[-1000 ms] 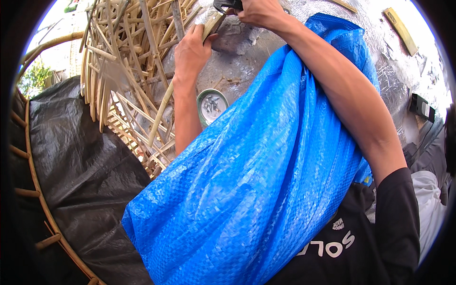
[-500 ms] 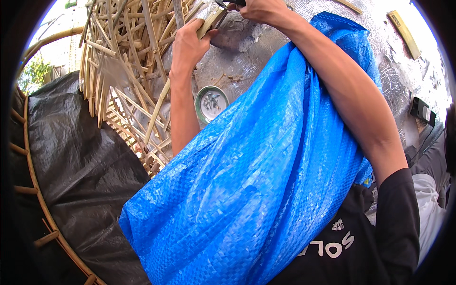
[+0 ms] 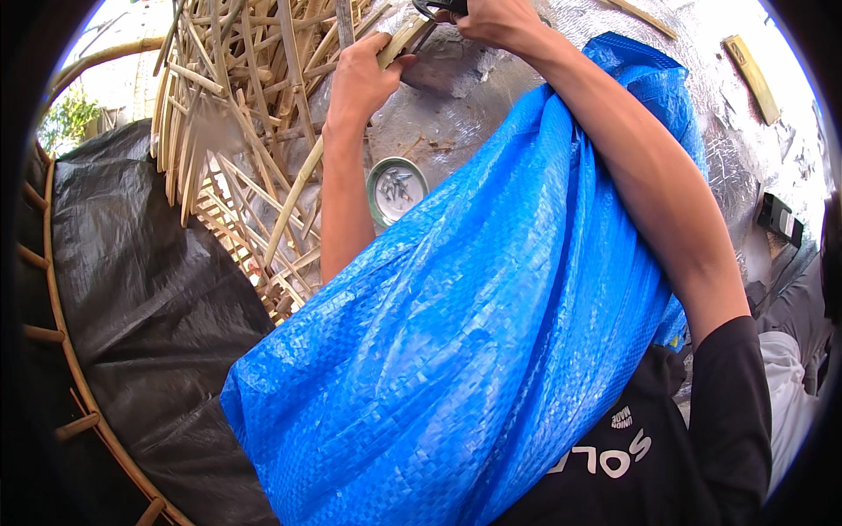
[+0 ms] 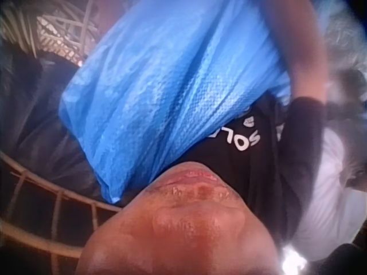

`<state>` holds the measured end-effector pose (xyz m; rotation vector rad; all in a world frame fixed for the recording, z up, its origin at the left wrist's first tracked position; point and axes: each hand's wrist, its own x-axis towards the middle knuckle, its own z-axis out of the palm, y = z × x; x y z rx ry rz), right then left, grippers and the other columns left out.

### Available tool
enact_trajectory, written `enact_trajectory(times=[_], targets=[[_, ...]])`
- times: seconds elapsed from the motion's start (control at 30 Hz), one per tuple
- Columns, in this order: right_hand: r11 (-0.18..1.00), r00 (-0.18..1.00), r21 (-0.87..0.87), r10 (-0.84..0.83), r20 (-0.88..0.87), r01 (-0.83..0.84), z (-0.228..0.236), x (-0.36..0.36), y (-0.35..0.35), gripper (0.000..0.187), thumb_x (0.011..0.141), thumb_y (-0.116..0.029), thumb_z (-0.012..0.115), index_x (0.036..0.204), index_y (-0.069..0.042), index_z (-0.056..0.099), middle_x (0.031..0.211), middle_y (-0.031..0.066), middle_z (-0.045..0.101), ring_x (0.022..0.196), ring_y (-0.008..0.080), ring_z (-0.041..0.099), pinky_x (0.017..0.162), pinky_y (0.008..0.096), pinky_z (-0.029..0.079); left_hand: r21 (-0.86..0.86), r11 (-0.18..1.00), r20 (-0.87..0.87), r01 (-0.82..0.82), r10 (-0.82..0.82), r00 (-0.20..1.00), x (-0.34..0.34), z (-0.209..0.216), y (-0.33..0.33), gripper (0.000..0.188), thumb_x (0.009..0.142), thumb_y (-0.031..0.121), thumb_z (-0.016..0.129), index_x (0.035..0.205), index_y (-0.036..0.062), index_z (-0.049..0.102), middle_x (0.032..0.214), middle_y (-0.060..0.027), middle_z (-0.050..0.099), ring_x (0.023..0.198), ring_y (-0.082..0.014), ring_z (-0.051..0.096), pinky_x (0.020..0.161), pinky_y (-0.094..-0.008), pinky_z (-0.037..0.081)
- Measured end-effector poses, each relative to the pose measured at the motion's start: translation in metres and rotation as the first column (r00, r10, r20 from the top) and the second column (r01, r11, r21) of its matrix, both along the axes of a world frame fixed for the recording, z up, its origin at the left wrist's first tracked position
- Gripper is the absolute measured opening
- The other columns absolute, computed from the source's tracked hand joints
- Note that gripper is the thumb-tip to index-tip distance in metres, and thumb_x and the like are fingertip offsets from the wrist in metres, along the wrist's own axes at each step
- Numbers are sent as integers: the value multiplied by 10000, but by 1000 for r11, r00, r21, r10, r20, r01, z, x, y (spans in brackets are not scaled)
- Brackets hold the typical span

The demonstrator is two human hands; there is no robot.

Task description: The person uses pliers to tighten wire around bamboo poles, trims bamboo strips, and positions bamboo pieces within a larger wooden and bamboo frame.

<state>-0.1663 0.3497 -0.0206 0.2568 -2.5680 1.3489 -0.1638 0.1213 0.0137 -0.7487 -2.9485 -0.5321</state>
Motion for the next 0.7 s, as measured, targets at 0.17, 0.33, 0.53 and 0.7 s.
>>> enact_trajectory(times=[0.17,0.33,0.53,0.7], targets=[[994,995,99,37,93,-46,18,4,-4,328,791,-186,717,1106,-99,739,889,160,744,827,329,713,753,416,556,-131,991,-142,39,-57,988,9,-7,-6,370,944,345,693,1015,0,578,916,-243,694,891,-443,689,745,-525,526],[977,1000,212,-27,1,26,-4,-2,-8,487,790,-322,781,1248,-173,711,990,217,735,930,410,710,818,475,562,-162,985,-212,-54,19,977,18,-16,0,403,1025,431,545,1048,29,543,902,-168,698,787,-402,710,639,-498,566],[971,999,238,-37,30,29,3,-3,-8,429,823,-306,784,1214,-138,727,972,206,743,928,391,716,811,466,547,-45,989,-253,-142,127,959,24,-22,7,371,1030,425,517,1053,58,562,924,-181,691,850,-393,707,709,-507,561],[972,1000,235,0,11,-2,-3,-9,-5,421,821,-253,777,1204,-85,724,1009,213,745,933,371,728,822,436,557,-26,964,-261,-264,248,933,32,-29,14,366,996,420,571,1089,68,607,952,-172,693,876,-363,714,745,-478,569]])
